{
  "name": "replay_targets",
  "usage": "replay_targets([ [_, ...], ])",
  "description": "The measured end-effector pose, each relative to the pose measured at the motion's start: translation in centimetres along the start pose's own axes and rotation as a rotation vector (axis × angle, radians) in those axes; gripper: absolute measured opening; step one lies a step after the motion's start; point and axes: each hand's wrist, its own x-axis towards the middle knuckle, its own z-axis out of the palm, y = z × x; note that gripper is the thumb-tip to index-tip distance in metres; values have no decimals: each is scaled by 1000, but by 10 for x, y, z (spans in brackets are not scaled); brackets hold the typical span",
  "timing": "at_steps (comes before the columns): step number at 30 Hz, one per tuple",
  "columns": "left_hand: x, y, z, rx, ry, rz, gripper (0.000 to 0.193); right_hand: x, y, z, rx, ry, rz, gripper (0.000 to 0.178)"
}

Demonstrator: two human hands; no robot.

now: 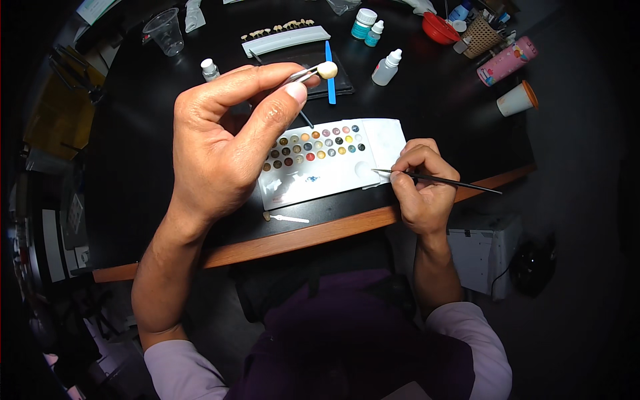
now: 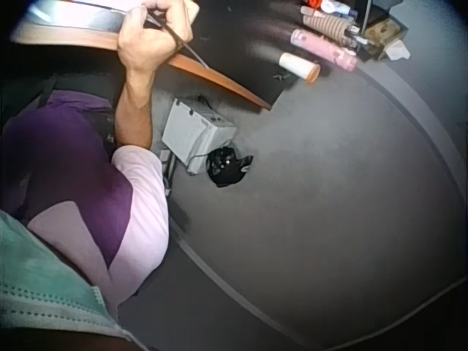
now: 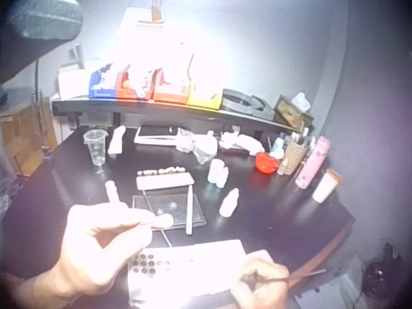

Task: The person selects a jar from a drawer, mixes a blue substance with a liquid on a palette, and applies it to a dental crown using a fine brush.

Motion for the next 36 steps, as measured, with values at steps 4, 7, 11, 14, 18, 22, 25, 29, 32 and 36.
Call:
replay_targets([
  [4,0,1,0,-8,-7,-13,20,-1,2,-1,-10,-10,-15,5],
  [7,0,1,0,-7,-3,-6,20,0,3,-1,-23,-17,-30,5],
  [11,0,2,0,-10,-7,-23,20,0,3,-1,-20,-11,-32,5],
  [14,1,0,-1,-5,-6,-15,20,0,1,-1,-16,-17,-26,5],
  [18,1,-1,-1,1,-15,-11,20,0,3,-2,-17,-18,-36,6],
  [22,1,-8,-1,76,-20,49,28,1,2,0,-9,-16,-53,6],
  [25,0,-8,-1,75,-19,45,28,3,-1,1,-45,-54,-74,6],
  [29,1,-2,0,43,-7,17,24,3,-2,0,-78,-60,-72,5],
  [32,1,0,-1,8,-12,-20,20,3,-3,1,-81,-58,-72,5],
  [36,1,0,0,-4,-8,-13,20,3,-3,2,-72,-48,-59,6],
])
